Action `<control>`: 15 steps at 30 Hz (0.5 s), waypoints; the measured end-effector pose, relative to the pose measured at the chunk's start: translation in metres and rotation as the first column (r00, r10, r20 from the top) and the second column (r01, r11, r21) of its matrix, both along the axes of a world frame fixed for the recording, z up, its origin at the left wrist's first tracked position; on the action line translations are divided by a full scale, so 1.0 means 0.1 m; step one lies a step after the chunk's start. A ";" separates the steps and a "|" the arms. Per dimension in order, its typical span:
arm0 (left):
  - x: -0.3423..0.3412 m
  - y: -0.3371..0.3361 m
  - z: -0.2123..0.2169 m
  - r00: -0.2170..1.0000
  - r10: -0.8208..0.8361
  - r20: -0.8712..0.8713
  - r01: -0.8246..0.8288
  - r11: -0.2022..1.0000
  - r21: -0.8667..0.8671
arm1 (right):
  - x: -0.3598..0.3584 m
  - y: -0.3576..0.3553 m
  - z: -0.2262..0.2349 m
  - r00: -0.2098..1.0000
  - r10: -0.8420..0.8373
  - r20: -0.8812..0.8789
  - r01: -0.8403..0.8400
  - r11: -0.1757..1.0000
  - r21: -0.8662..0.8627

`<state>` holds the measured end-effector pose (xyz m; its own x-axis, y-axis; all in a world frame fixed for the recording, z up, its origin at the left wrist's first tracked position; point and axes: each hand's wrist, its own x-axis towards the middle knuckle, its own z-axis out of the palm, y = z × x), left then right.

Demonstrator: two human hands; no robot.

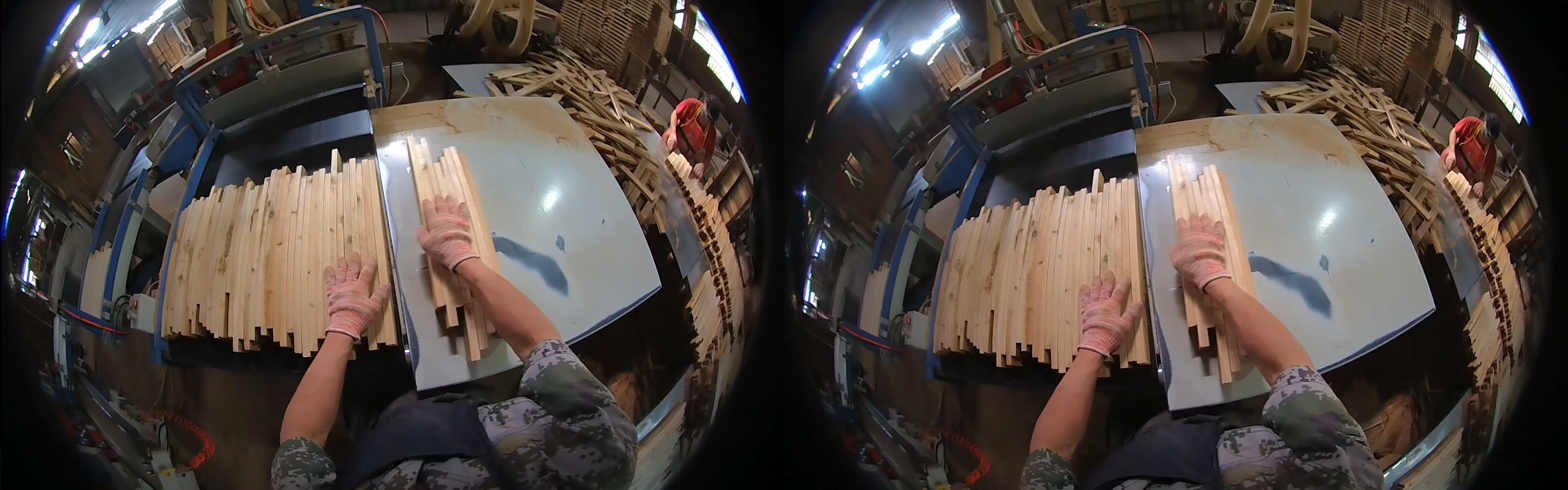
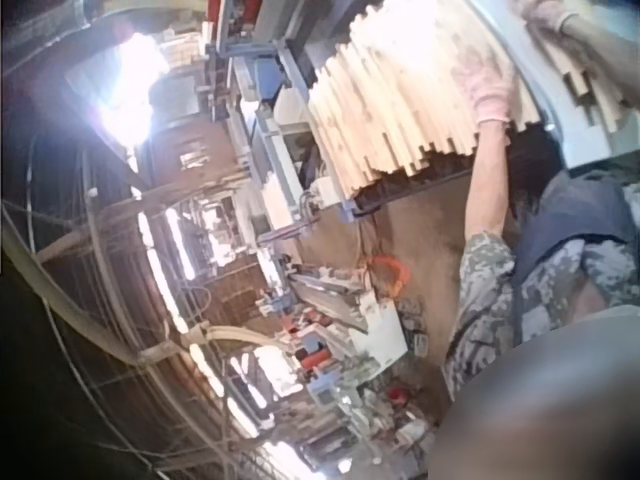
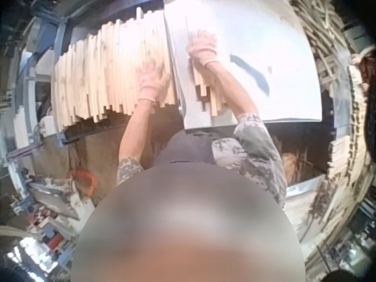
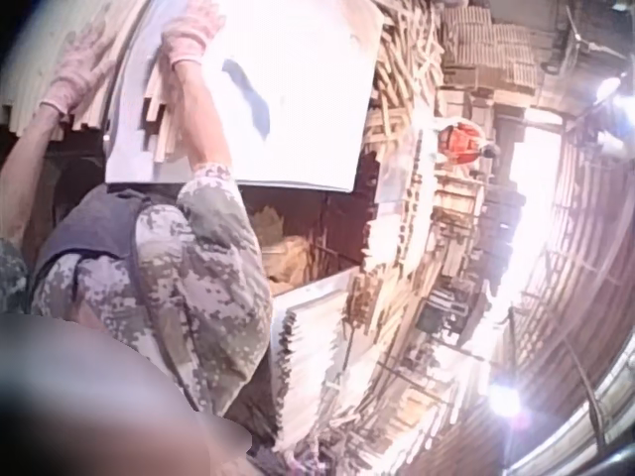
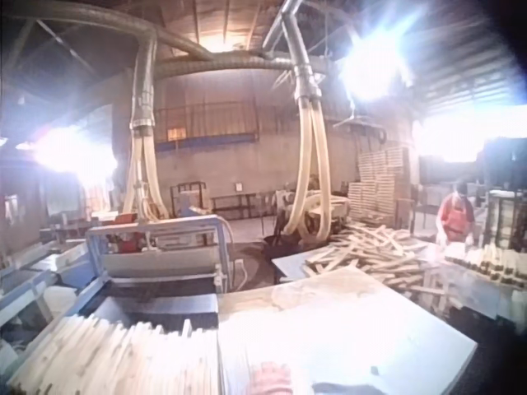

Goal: The person repeatedly picks up bundles of light-colored wooden slats from a metal table and places them onto a moving conveyor belt. The person wears pink gloves and aligns the wood pieces before feeding them into the machinery. The task involves continuous handling and stacking of the wood components in a factory setting.

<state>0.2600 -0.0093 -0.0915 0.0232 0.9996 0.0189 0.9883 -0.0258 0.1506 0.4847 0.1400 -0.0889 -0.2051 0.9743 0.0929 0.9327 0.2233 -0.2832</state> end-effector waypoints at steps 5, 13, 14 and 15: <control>-0.17 -0.10 0.05 0.968 0.033 0.248 -0.040 0.999 0.023 | 0.27 -0.01 0.11 0.999 -0.006 0.037 0.008 0.998 -0.063; -1.58 -1.15 0.12 0.786 0.092 0.611 -0.349 0.882 0.317 | -0.49 -0.11 0.26 0.935 0.054 -0.350 -0.136 0.968 -0.213; -1.77 -1.31 0.11 0.722 0.105 0.684 -0.416 0.856 0.308 | -0.63 -0.03 0.16 0.938 -0.008 -0.347 -0.087 0.963 -0.257; -1.96 -1.48 0.12 0.652 0.112 0.750 -0.481 0.826 0.294 | -0.79 0.06 0.06 0.937 -0.068 -0.343 -0.040 0.953 -0.299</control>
